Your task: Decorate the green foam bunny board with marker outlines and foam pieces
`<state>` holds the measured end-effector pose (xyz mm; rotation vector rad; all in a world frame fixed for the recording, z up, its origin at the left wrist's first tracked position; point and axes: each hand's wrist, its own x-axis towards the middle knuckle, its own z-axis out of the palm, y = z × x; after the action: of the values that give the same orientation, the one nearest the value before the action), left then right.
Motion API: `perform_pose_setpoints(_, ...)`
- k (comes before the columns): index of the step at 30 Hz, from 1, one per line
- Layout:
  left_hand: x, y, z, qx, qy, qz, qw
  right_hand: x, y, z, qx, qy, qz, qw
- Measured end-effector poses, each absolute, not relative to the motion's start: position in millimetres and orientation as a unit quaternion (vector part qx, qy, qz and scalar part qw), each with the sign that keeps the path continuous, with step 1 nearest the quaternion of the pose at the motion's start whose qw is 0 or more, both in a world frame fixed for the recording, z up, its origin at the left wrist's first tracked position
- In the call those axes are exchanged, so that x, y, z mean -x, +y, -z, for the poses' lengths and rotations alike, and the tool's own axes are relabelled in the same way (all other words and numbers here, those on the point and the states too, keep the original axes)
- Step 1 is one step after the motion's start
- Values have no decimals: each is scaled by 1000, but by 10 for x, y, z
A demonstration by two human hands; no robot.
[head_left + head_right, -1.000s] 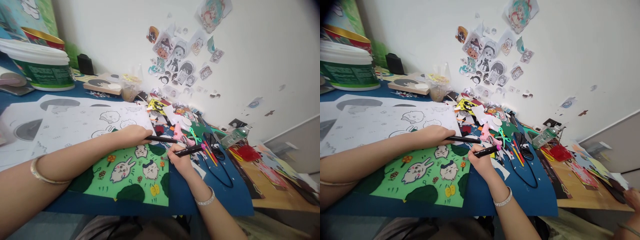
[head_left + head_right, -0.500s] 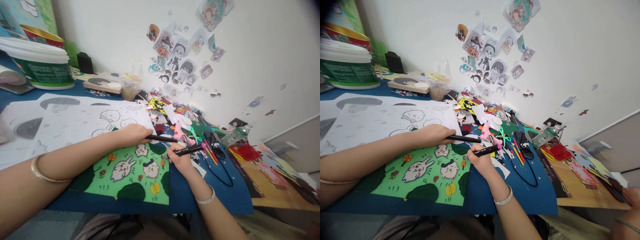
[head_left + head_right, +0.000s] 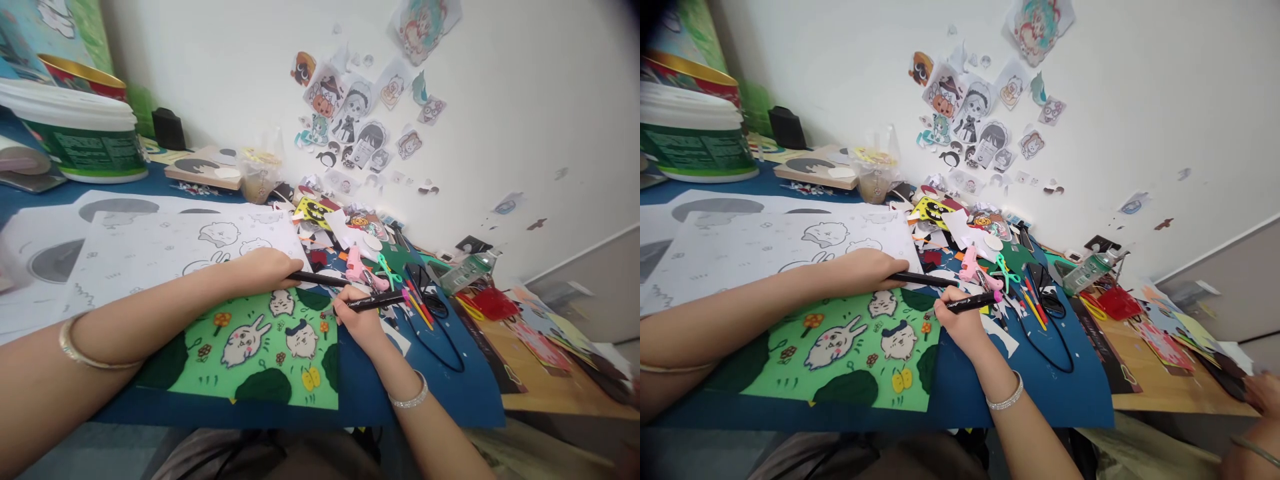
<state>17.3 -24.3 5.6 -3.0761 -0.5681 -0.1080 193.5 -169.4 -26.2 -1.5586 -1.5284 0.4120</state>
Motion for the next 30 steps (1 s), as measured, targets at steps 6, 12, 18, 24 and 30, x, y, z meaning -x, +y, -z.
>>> perform_pose_setpoints(6, -109, -253, -128, 974, -224, 26, -31, -1967, -1751, 277, 630, -571, -123, 511)
perform_pose_setpoints(12, -228, -311, -25, 940, -321, 93, -68, -1801, -1723, 147, 587, -604, -117, 526)
perform_pose_setpoints(18, -224, -305, 0, 928, -362, 70, -52, -1567, -1529, 124, 566, -685, -175, 425)
perform_pose_setpoints(24, -213, -304, -12, 935, -349, 63, -28, -1609, -1471, 243, 585, -679, -177, 407)
perform_pose_setpoints(30, -209, -317, -43, 943, -328, 51, -19, -1613, -1486, 231, 586, -685, -181, 393)
